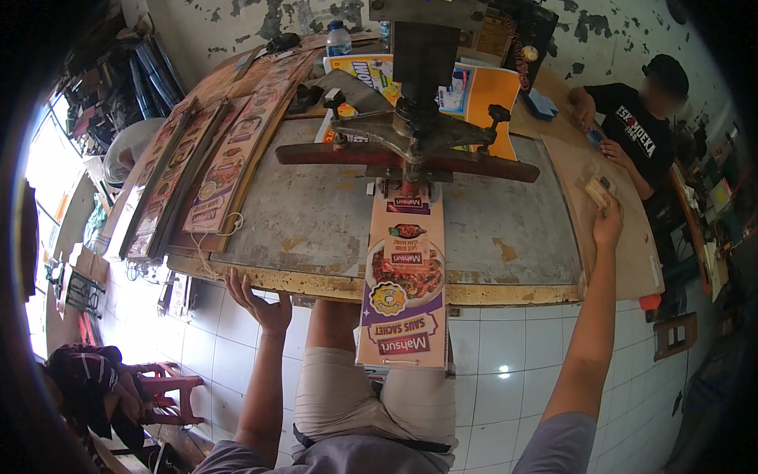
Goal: The person aligns a printed cardboard strip on a flatbed screen-printing press and uses a wooden squeegee to apply ink through a stencil onto the cardboard.
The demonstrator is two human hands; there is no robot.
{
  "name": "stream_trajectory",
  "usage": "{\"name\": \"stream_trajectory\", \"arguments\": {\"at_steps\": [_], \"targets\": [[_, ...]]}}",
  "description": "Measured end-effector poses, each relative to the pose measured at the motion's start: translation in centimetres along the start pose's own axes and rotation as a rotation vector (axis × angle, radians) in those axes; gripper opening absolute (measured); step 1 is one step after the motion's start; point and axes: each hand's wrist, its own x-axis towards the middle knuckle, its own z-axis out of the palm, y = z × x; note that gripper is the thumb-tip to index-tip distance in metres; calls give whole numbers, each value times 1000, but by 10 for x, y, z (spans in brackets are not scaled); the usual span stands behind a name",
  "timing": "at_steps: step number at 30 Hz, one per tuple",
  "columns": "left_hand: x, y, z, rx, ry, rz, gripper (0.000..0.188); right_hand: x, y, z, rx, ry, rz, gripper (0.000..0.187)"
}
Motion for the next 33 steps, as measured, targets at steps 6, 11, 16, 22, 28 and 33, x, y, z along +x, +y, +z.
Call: {"name": "stream_trajectory", "arguments": {"at_steps": [6,11,16,22,28,33], "targets": [[3,2,-3,19,-12,15,80,-3,-2,3,25,22,-13,45],[1,1,-2,7,-13,2,81,4,10,5,-2,46,-59,41],[-4,-6,-3,16,-3,-12,75,-5,-19,-8,83,82,-39,41],[1,5,-2,-36,-34,-24,69,-35,-41,-41,297,184,-198,40],[2,1,-11,-23,-35,-19,71,-262,-207,-113,603,-260,-651,52],[3,3,-14,-61,-34,-16,74,-354,-283,-151,455,-378,-834,80]]}}
